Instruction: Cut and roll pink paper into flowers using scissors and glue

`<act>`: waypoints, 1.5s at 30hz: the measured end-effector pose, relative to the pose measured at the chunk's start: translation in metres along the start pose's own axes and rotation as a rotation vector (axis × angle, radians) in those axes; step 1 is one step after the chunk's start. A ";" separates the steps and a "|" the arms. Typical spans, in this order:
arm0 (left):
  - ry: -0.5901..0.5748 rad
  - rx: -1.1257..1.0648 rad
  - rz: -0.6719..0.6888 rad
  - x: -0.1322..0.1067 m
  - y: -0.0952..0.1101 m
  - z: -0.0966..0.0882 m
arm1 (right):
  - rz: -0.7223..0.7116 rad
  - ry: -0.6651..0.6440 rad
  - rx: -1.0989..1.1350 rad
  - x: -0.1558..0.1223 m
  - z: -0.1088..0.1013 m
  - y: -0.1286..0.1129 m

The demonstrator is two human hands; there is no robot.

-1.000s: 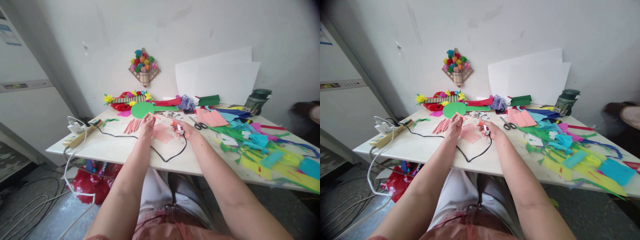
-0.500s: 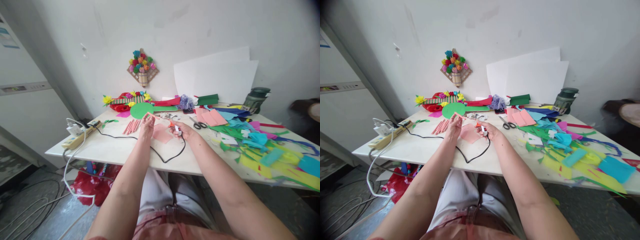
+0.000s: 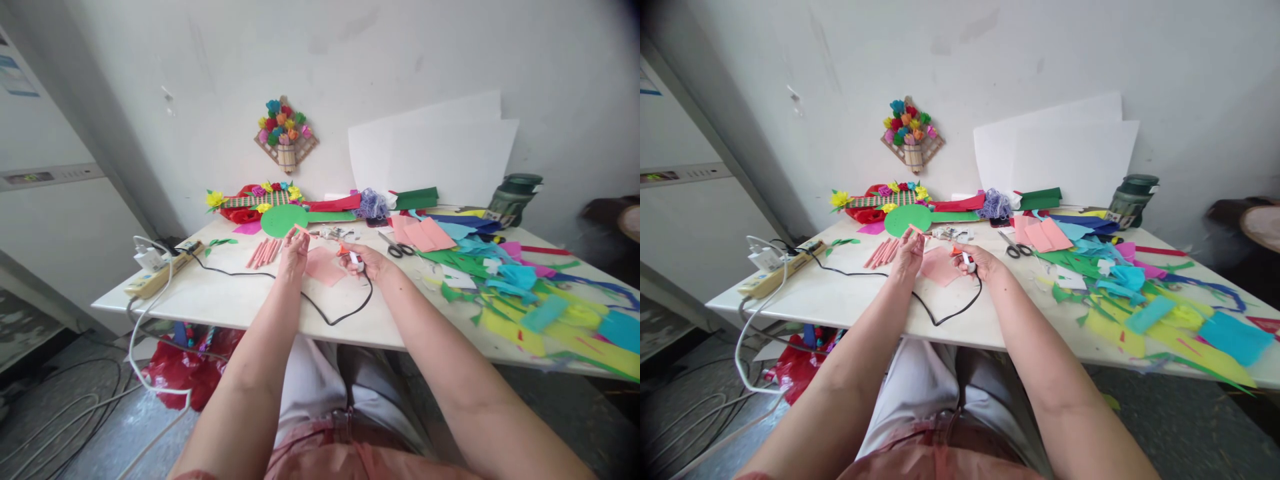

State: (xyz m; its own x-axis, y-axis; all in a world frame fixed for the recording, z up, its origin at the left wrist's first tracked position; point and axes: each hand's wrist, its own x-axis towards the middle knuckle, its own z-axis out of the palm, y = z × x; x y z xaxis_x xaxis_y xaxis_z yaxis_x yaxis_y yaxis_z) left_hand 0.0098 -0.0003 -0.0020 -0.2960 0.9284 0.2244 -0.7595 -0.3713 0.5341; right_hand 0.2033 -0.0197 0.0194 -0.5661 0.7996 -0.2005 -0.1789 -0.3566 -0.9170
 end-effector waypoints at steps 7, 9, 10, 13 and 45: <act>0.025 0.026 0.006 0.003 -0.001 -0.004 | -0.014 0.013 -0.088 0.002 -0.005 0.000; 0.025 0.043 0.004 0.004 -0.002 -0.006 | -0.038 0.020 -0.140 0.003 -0.005 0.001; 0.024 0.056 0.001 0.005 -0.002 -0.008 | -0.051 0.023 -0.172 0.003 -0.006 0.001; 0.051 0.082 0.010 0.008 0.001 -0.010 | -0.095 0.038 -0.235 0.003 -0.007 0.001; 0.094 0.115 -0.139 -0.004 -0.006 0.005 | -0.114 0.845 -1.624 0.019 -0.028 0.003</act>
State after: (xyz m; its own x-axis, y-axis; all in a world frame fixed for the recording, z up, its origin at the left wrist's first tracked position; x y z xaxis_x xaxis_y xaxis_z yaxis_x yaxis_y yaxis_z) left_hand 0.0183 -0.0013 -0.0022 -0.2498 0.9659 0.0676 -0.7271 -0.2332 0.6457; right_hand 0.2144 0.0073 0.0032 -0.0073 0.9679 0.2512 0.9728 0.0651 -0.2225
